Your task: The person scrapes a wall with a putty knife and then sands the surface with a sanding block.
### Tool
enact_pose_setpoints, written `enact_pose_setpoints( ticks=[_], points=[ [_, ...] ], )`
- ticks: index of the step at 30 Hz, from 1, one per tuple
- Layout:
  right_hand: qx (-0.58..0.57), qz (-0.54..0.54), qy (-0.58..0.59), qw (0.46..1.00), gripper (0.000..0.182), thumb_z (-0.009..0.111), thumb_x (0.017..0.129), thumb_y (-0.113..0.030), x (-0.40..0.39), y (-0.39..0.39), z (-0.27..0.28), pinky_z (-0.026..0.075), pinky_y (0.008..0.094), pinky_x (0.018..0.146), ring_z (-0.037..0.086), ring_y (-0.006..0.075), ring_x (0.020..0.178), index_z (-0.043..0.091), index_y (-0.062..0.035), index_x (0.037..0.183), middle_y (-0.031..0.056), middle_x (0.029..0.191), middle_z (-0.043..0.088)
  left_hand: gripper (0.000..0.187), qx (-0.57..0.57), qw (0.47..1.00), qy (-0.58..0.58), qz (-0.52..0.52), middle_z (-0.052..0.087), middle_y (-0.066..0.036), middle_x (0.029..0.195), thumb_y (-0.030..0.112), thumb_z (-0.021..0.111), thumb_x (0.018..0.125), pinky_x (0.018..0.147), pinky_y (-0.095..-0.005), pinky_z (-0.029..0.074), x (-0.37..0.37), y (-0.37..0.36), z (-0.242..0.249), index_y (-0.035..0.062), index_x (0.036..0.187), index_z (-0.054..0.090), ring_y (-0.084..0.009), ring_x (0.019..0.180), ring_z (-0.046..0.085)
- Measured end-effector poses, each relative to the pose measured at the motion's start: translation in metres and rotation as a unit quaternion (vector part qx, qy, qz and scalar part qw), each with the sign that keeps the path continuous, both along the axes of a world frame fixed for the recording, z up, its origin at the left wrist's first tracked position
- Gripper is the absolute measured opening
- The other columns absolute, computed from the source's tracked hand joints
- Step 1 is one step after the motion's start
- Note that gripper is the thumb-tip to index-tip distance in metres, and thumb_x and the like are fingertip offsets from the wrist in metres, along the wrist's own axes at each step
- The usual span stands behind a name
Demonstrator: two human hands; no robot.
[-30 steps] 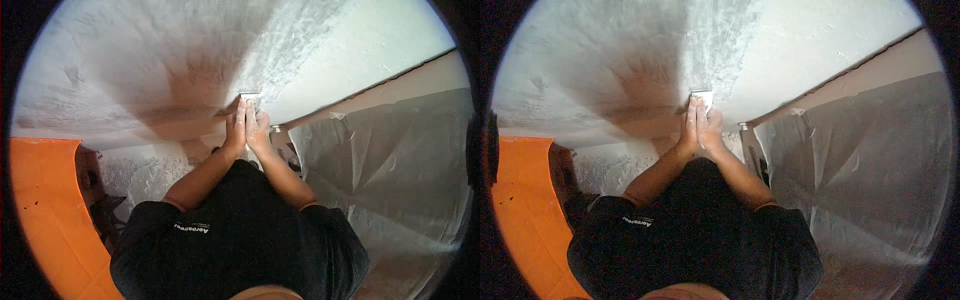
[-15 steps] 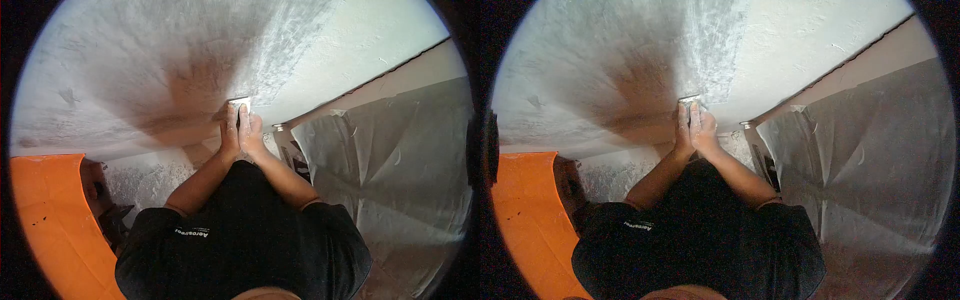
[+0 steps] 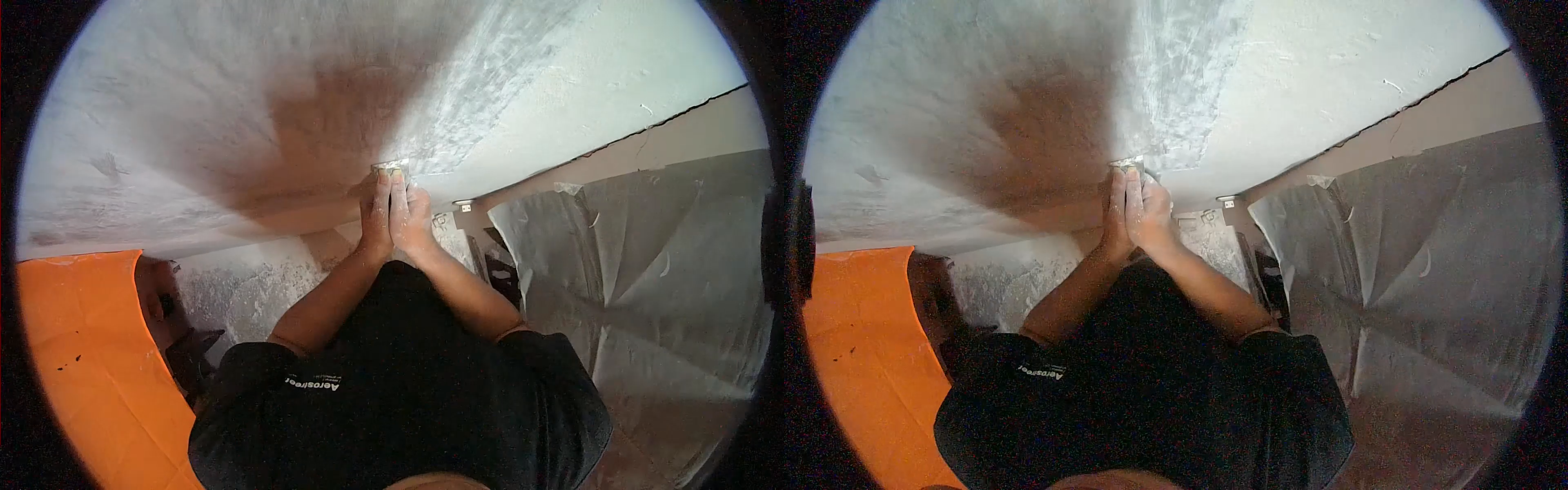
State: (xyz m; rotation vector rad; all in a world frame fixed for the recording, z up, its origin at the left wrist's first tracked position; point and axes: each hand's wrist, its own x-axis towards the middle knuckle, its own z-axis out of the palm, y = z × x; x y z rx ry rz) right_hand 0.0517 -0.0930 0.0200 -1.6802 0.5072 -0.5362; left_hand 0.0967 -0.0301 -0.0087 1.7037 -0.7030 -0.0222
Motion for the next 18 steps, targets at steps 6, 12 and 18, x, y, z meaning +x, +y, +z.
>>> enact_pose_setpoints(
  ticks=[6, 12, 18],
  points=[
    [0.031, 0.015, 0.007, 0.999, 0.036, 0.037, 0.097, -0.027, 0.001, 0.003, 0.007, 0.045, 0.038, 0.064, 0.058, 0.0283, 0.068, 0.057, 0.0017, 0.089, 0.0205, 0.073, 0.059, 0.035, -0.067, 0.995, 0.065, 0.044, 0.056, -0.005, 0.079, 0.029, 0.041, 0.097, 0.065, -0.0307, 0.042, -0.003, -0.004, 0.018, -0.0012, 0.088, 0.057, -0.0137, 0.073, 0.05],
    [0.016, 0.001, 0.038, 0.999, 0.037, 0.037, 0.097, -0.028, 0.003, 0.001, 0.003, 0.045, 0.039, 0.064, 0.06, 0.0314, 0.069, 0.058, 0.0009, 0.09, 0.0219, 0.073, 0.058, 0.035, -0.052, 0.975, 0.212, -0.047, 0.052, -0.015, 0.092, 0.028, 0.031, 0.098, 0.076, -0.0368, 0.04, 0.001, 0.004, 0.004, -0.0006, 0.099, 0.051, -0.0247, 0.084, 0.048],
    [0.021, 0.013, 0.065, 0.998, 0.039, 0.036, 0.097, -0.029, 0.002, 0.003, 0.005, 0.046, 0.0398, 0.064, 0.061, 0.0323, 0.071, 0.058, 0.0014, 0.089, 0.022, 0.074, 0.059, 0.034, -0.019, 0.971, 0.237, -0.015, 0.051, -0.016, 0.092, 0.027, 0.032, 0.098, 0.076, -0.0372, 0.04, 0.0, 0.004, 0.02, -0.0005, 0.099, 0.052, -0.025, 0.082, 0.049]
  ],
)
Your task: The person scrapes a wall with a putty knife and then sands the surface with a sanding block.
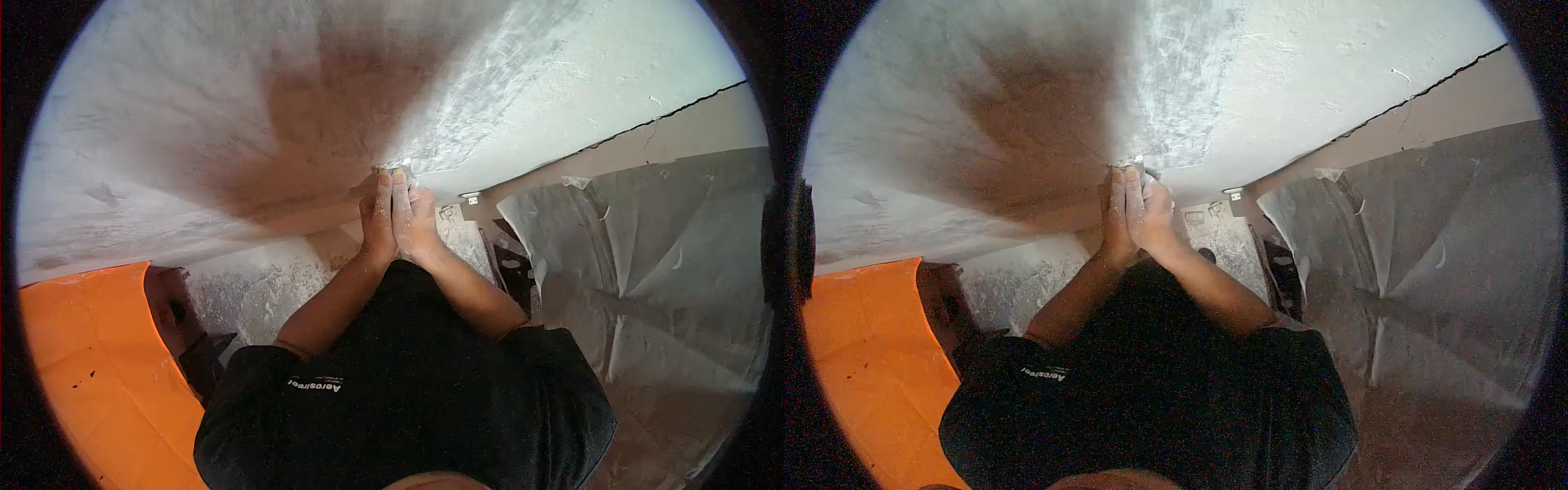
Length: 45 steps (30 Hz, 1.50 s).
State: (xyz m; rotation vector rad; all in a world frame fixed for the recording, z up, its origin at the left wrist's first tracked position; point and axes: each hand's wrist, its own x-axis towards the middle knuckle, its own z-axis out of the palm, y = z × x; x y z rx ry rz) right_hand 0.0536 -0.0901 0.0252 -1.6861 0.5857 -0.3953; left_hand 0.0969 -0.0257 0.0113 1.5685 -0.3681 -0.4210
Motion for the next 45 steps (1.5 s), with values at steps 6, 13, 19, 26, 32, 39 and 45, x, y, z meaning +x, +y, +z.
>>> enact_pose_setpoints(
  ticks=[6, 13, 19, 26, 32, 39, 45],
  points=[
    [-0.013, -0.013, -0.082, 0.996, 0.037, 0.036, 0.097, -0.027, 0.005, -0.001, 0.002, 0.045, 0.0373, 0.063, 0.058, 0.0289, 0.067, 0.058, 0.0018, 0.087, 0.0195, 0.072, 0.058, 0.031, -0.019, 0.991, -0.129, -0.039, 0.052, -0.019, 0.096, 0.021, 0.034, 0.096, 0.077, -0.0404, 0.039, 0.009, 0.004, -0.02, -0.0035, 0.106, 0.049, -0.0302, 0.085, 0.05],
    [-0.028, -0.027, -0.156, 0.987, 0.034, 0.038, 0.097, -0.024, 0.006, 0.001, 0.027, 0.044, 0.0348, 0.059, 0.053, 0.0187, 0.062, 0.057, 0.0011, 0.084, 0.0143, 0.066, 0.055, 0.033, -0.039, 0.977, -0.194, 0.076, 0.053, -0.006, 0.078, 0.028, 0.04, 0.097, 0.067, -0.0303, 0.04, 0.002, -0.012, 0.009, 0.0008, 0.085, 0.053, -0.0151, 0.074, 0.048],
    [0.007, 0.003, -0.066, 0.998, 0.034, 0.038, 0.097, -0.025, -0.01, 0.006, 0.019, 0.045, 0.0343, 0.063, 0.057, 0.0199, 0.068, 0.059, 0.0014, 0.089, 0.0162, 0.072, 0.059, 0.026, 0.039, 0.86, -0.505, 0.059, 0.057, -0.019, 0.086, 0.02, 0.04, 0.095, 0.067, -0.0391, 0.042, 0.006, 0.012, -0.038, -0.003, 0.098, 0.052, -0.03, 0.077, 0.056],
    [-0.038, -0.012, -0.098, 0.994, 0.035, 0.037, 0.097, -0.024, 0.001, 0.007, -0.007, 0.045, 0.0363, 0.064, 0.056, 0.0232, 0.067, 0.059, 0.0018, 0.088, 0.0181, 0.074, 0.059, 0.03, 0.011, 0.895, -0.439, 0.082, 0.057, -0.025, 0.087, 0.021, 0.039, 0.096, 0.067, -0.0441, 0.042, -0.001, 0.005, -0.026, -0.0054, 0.102, 0.05, -0.0362, 0.077, 0.056],
    [-0.004, -0.013, -0.139, 0.99, 0.036, 0.037, 0.097, -0.024, 0.006, 0.009, 0.004, 0.044, 0.0349, 0.062, 0.054, 0.0209, 0.064, 0.058, 0.0028, 0.085, 0.0149, 0.069, 0.057, 0.037, -0.075, 0.995, -0.064, 0.029, 0.059, -0.018, 0.085, 0.028, 0.037, 0.097, 0.067, -0.0385, 0.043, 0.005, 0.004, -0.018, -0.0053, 0.094, 0.054, -0.0252, 0.075, 0.056],
    [0.027, -0.009, -0.126, 0.992, 0.037, 0.037, 0.097, -0.025, 0.004, 0.012, 0.004, 0.043, 0.0336, 0.059, 0.051, 0.0178, 0.062, 0.056, 0.0029, 0.083, 0.0124, 0.064, 0.054, 0.042, -0.071, 0.997, 0.0, 0.041, 0.058, -0.007, 0.077, 0.033, 0.039, 0.097, 0.064, -0.0316, 0.042, -0.003, 0.003, -0.001, -0.004, 0.086, 0.055, -0.0143, 0.071, 0.051],
    [-0.006, -0.023, -0.137, 0.99, 0.038, 0.037, 0.097, -0.025, 0.011, 0.009, -0.01, 0.043, 0.0327, 0.058, 0.051, 0.0172, 0.061, 0.057, 0.0028, 0.082, 0.0115, 0.063, 0.054, 0.039, -0.032, 0.994, -0.107, 0.018, 0.058, -0.006, 0.081, 0.033, 0.039, 0.097, 0.067, -0.0294, 0.042, 0.002, 0.008, -0.001, -0.0016, 0.09, 0.056, -0.0145, 0.074, 0.051]
  ],
)
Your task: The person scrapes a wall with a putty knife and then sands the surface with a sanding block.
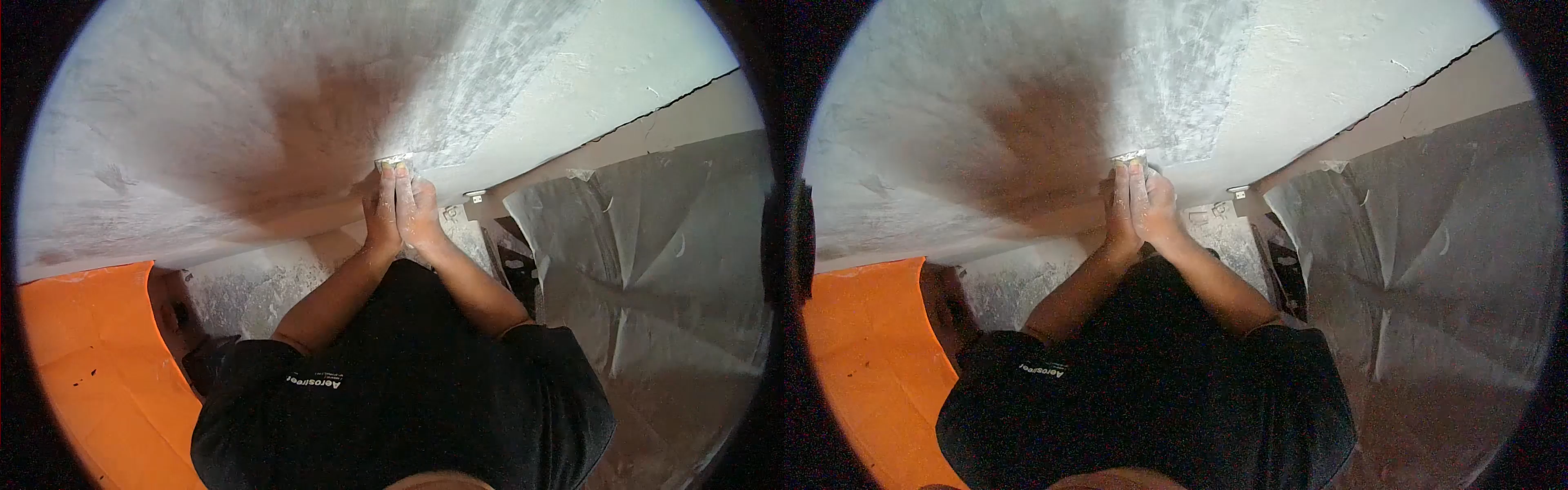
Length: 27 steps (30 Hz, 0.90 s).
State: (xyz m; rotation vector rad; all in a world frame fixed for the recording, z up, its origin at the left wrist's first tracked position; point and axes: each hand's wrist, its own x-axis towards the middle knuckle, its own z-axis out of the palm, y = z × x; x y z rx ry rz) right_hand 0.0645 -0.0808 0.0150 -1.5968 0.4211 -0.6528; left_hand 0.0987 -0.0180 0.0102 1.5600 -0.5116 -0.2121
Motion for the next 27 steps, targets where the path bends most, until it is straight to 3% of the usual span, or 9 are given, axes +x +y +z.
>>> enact_pose_setpoints(
  ticks=[3, 9, 15, 17, 18, 19, 22, 25, 27],
  points=[
    [0.027, 0.017, 0.011, 0.999, 0.038, 0.037, 0.097, -0.025, -0.003, 0.002, 0.003, 0.044, 0.0324, 0.058, 0.052, 0.0178, 0.06, 0.057, 0.0025, 0.082, 0.0115, 0.064, 0.055, 0.039, -0.053, 0.993, 0.1, 0.014, 0.058, -0.006, 0.082, 0.034, 0.04, 0.097, 0.068, -0.0291, 0.042, -0.001, -0.004, 0.004, -0.0006, 0.091, 0.056, -0.0149, 0.075, 0.052],
    [-0.011, 0.004, 0.022, 1.0, 0.037, 0.038, 0.097, -0.025, -0.004, -0.002, 0.022, 0.044, 0.0315, 0.058, 0.053, 0.0163, 0.061, 0.058, 0.002, 0.082, 0.0101, 0.065, 0.057, 0.04, -0.044, 0.996, -0.015, 0.072, 0.057, -0.005, 0.08, 0.034, 0.04, 0.096, 0.066, -0.0285, 0.042, -0.006, -0.011, -0.004, -0.0012, 0.09, 0.057, -0.0131, 0.073, 0.051],
    [-0.01, 0.005, -0.031, 0.999, 0.035, 0.039, 0.097, -0.023, 0.002, -0.001, 0.015, 0.044, 0.0315, 0.057, 0.054, 0.0169, 0.06, 0.058, 0.0021, 0.082, 0.0115, 0.065, 0.058, 0.04, -0.142, 0.971, 0.193, -0.001, 0.058, -0.006, 0.08, 0.033, 0.039, 0.097, 0.066, -0.0293, 0.042, 0.003, -0.016, -0.019, -0.0021, 0.091, 0.057, -0.0143, 0.072, 0.052],
    [-0.031, -0.009, -0.067, 0.997, 0.035, 0.039, 0.096, -0.022, 0.002, -0.005, 0.019, 0.044, 0.0325, 0.056, 0.054, 0.0184, 0.059, 0.058, 0.0024, 0.082, 0.0128, 0.064, 0.058, 0.038, -0.026, 0.997, -0.058, 0.048, 0.057, -0.008, 0.078, 0.031, 0.037, 0.097, 0.064, -0.0304, 0.042, 0.009, -0.016, -0.038, -0.0013, 0.089, 0.056, -0.0158, 0.072, 0.052],
    [-0.092, 0.015, -0.015, 0.996, 0.034, 0.039, 0.096, -0.021, 0.0, -0.011, 0.027, 0.043, 0.0338, 0.055, 0.055, 0.0202, 0.059, 0.058, 0.0029, 0.083, 0.0149, 0.065, 0.058, 0.038, 0.07, 0.908, -0.389, 0.136, 0.055, -0.008, 0.075, 0.03, 0.036, 0.097, 0.062, -0.0313, 0.041, 0.019, -0.017, -0.039, -0.0003, 0.086, 0.055, -0.0171, 0.07, 0.051],
    [-0.151, 0.04, 0.037, 0.987, 0.033, 0.039, 0.096, -0.021, -0.003, -0.011, 0.034, 0.043, 0.0351, 0.055, 0.055, 0.022, 0.059, 0.058, 0.0034, 0.084, 0.0169, 0.065, 0.057, 0.038, 0.076, 0.909, -0.388, 0.133, 0.055, -0.008, 0.075, 0.03, 0.036, 0.097, 0.062, -0.0313, 0.041, 0.013, -0.013, -0.025, -0.0003, 0.086, 0.055, -0.0171, 0.07, 0.051],
    [-0.035, 0.035, -0.001, 0.999, 0.033, 0.039, 0.096, -0.021, -0.007, -0.002, 0.055, 0.042, 0.0369, 0.055, 0.057, 0.0246, 0.061, 0.058, 0.0034, 0.085, 0.0194, 0.066, 0.057, 0.038, -0.056, 0.997, -0.042, 0.027, 0.054, -0.006, 0.075, 0.032, 0.038, 0.097, 0.064, -0.0281, 0.041, 0.001, -0.005, 0.025, -0.0003, 0.088, 0.056, -0.015, 0.071, 0.049],
    [-0.049, 0.018, 0.017, 0.998, 0.034, 0.038, 0.096, -0.023, -0.017, 0.002, 0.038, 0.043, 0.0358, 0.056, 0.056, 0.0242, 0.062, 0.059, 0.0026, 0.087, 0.0185, 0.07, 0.058, 0.04, -0.106, 0.981, 0.162, -0.018, 0.055, -0.003, 0.076, 0.034, 0.04, 0.097, 0.065, -0.0266, 0.04, -0.006, -0.001, 0.024, -0.0007, 0.088, 0.057, -0.0119, 0.073, 0.049],
    [-0.039, -0.006, 0.001, 0.999, 0.035, 0.038, 0.097, -0.025, -0.019, 0.006, 0.029, 0.043, 0.035, 0.057, 0.055, 0.022, 0.063, 0.058, 0.0026, 0.089, 0.0137, 0.071, 0.059, 0.042, -0.091, 0.984, 0.148, -0.037, 0.055, -0.001, 0.078, 0.035, 0.039, 0.097, 0.065, -0.0263, 0.041, -0.007, 0.001, 0.02, -0.0011, 0.085, 0.057, -0.0101, 0.072, 0.048]
  ],
)
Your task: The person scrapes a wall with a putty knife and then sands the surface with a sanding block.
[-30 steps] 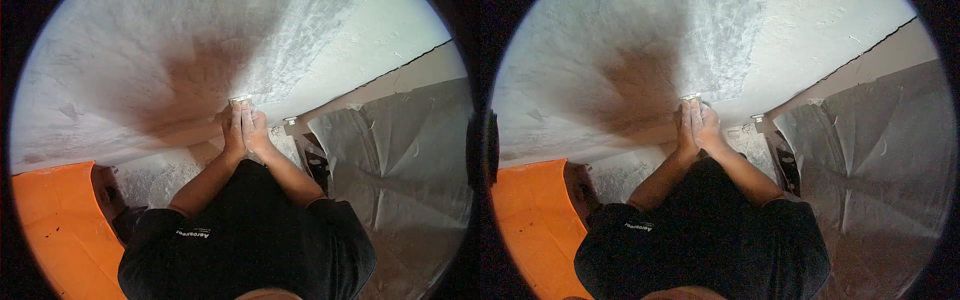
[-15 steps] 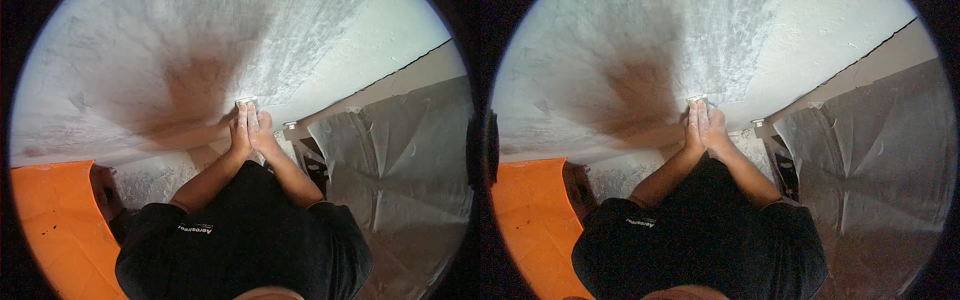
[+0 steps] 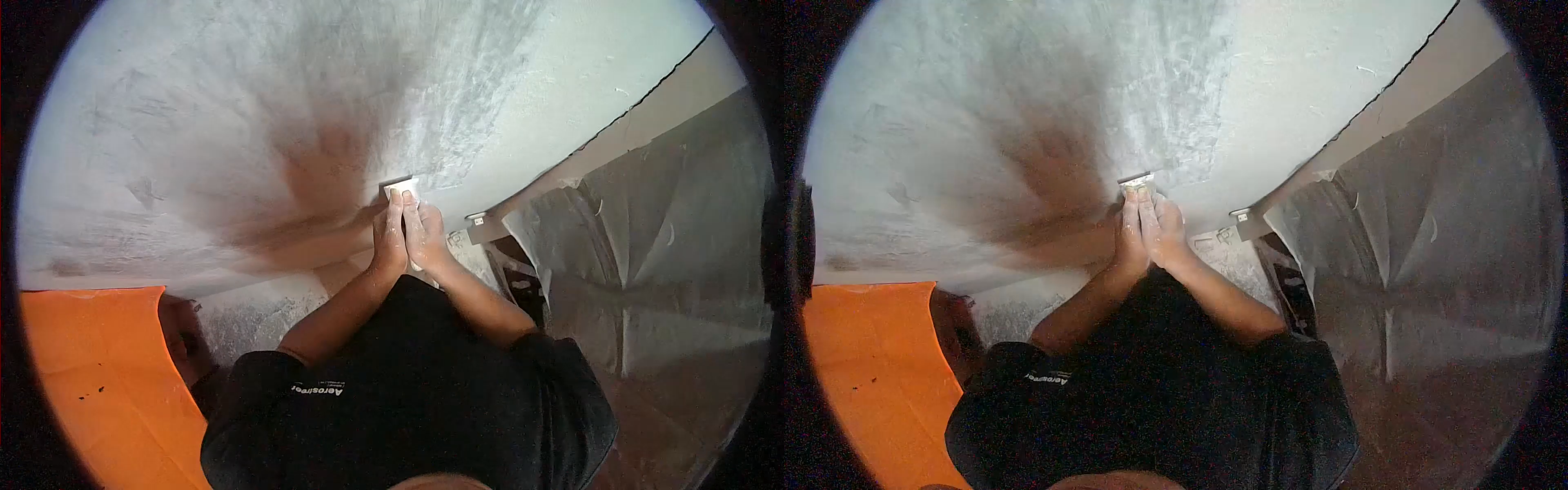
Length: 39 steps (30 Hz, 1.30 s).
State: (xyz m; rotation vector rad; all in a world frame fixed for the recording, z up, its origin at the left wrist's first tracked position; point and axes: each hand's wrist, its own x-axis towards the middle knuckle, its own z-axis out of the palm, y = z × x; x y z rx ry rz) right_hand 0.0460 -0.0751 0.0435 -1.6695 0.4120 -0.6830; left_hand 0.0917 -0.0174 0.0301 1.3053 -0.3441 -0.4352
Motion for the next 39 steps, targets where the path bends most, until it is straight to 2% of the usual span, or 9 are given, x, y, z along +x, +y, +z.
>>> enact_pose_setpoints(
  ticks=[6, 8, 10, 12, 15, 17, 24, 31, 39],
  points=[
    [0.161, -0.002, 0.004, 0.987, 0.037, 0.038, 0.098, -0.028, -0.012, -0.01, -0.024, 0.038, 0.0262, 0.049, 0.05, 0.0084, 0.058, 0.055, -0.0009, 0.078, 0.0022, 0.066, 0.054, 0.036, -0.012, 0.998, 0.029, -0.062, 0.057, -0.001, 0.08, 0.03, 0.045, 0.096, 0.065, -0.0245, 0.042, 0.009, -0.007, -0.015, -0.0019, 0.088, 0.059, -0.0092, 0.073, 0.05],
    [0.224, 0.023, 0.014, 0.974, 0.037, 0.038, 0.098, -0.028, -0.016, -0.016, -0.022, 0.034, 0.0234, 0.044, 0.044, 0.0056, 0.051, 0.052, -0.0035, 0.074, 0.0005, 0.063, 0.052, 0.034, 0.11, 0.986, 0.048, -0.112, 0.058, -0.002, 0.081, 0.028, 0.047, 0.095, 0.066, -0.0239, 0.043, 0.006, -0.005, 0.013, -0.0021, 0.09, 0.061, -0.0086, 0.075, 0.051],
    [0.142, -0.006, 0.007, 0.99, 0.03, 0.043, 0.097, -0.025, -0.016, -0.016, -0.011, 0.035, 0.0232, 0.043, 0.044, 0.0065, 0.047, 0.053, -0.0027, 0.08, 0.0004, 0.063, 0.052, 0.034, 0.05, 0.993, 0.047, -0.095, 0.057, 0.0, 0.08, 0.029, 0.046, 0.095, 0.062, -0.0224, 0.041, 0.003, -0.012, 0.0, -0.0019, 0.093, 0.061, -0.0065, 0.073, 0.049],
    [0.094, -0.071, 0.019, 0.993, 0.023, 0.047, 0.095, -0.022, -0.017, -0.013, 0.004, 0.039, 0.0227, 0.049, 0.049, 0.0058, 0.058, 0.053, -0.0008, 0.099, 0.0015, 0.067, 0.055, 0.037, -0.012, 0.994, 0.068, -0.09, 0.056, 0.001, 0.082, 0.033, 0.044, 0.096, 0.061, -0.0211, 0.04, 0.002, -0.016, -0.003, -0.0008, 0.097, 0.06, -0.0051, 0.073, 0.048],
    [0.139, -0.044, 0.006, 0.989, 0.019, 0.05, 0.094, -0.018, -0.012, -0.02, -0.017, 0.041, 0.0215, 0.058, 0.05, 0.0052, 0.068, 0.053, -0.0004, 0.101, 0.0018, 0.079, 0.057, 0.036, -0.035, 0.971, 0.2, -0.125, 0.057, 0.0, 0.09, 0.035, 0.042, 0.096, 0.062, -0.0208, 0.043, 0.012, -0.017, -0.021, 0.0033, 0.107, 0.056, -0.0069, 0.076, 0.051],
    [0.164, -0.027, -0.04, 0.985, 0.02, 0.049, 0.094, -0.017, -0.01, -0.02, -0.022, 0.043, 0.022, 0.064, 0.051, 0.0057, 0.074, 0.053, 0.0003, 0.105, 0.0014, 0.085, 0.058, 0.041, -0.042, 0.978, 0.169, -0.117, 0.058, -0.001, 0.092, 0.038, 0.04, 0.096, 0.069, -0.0222, 0.043, 0.014, -0.02, -0.038, 0.002, 0.107, 0.057, -0.0082, 0.08, 0.051],
    [0.093, -0.064, -0.065, 0.991, 0.02, 0.048, 0.094, -0.015, 0.0, -0.015, -0.017, 0.044, 0.0241, 0.066, 0.053, 0.0085, 0.076, 0.056, 0.0027, 0.102, 0.0053, 0.085, 0.061, 0.047, 0.002, 0.992, 0.107, -0.07, 0.059, -0.004, 0.1, 0.041, 0.038, 0.097, 0.084, -0.0243, 0.042, -0.003, -0.017, 0.005, -0.0007, 0.109, 0.057, -0.0117, 0.091, 0.052],
    [0.075, -0.082, -0.063, 0.992, 0.02, 0.048, 0.093, -0.013, 0.007, -0.016, -0.022, 0.045, 0.0266, 0.067, 0.054, 0.0101, 0.076, 0.055, 0.0047, 0.1, 0.0077, 0.084, 0.062, 0.051, 0.061, 0.996, 0.042, -0.051, 0.06, -0.006, 0.094, 0.043, 0.036, 0.097, 0.081, -0.0259, 0.043, 0.0, -0.016, 0.011, -0.0032, 0.102, 0.058, -0.0123, 0.088, 0.052],
    [0.046, -0.082, -0.061, 0.994, 0.021, 0.049, 0.093, -0.015, 0.007, -0.021, -0.02, 0.045, 0.027, 0.064, 0.052, 0.0088, 0.074, 0.056, 0.0044, 0.094, 0.0064, 0.079, 0.061, 0.048, -0.021, 0.998, 0.042, -0.038, 0.059, -0.005, 0.084, 0.038, 0.037, 0.097, 0.074, -0.026, 0.044, 0.003, -0.026, -0.006, -0.0034, 0.095, 0.06, -0.012, 0.08, 0.052]
  ],
)
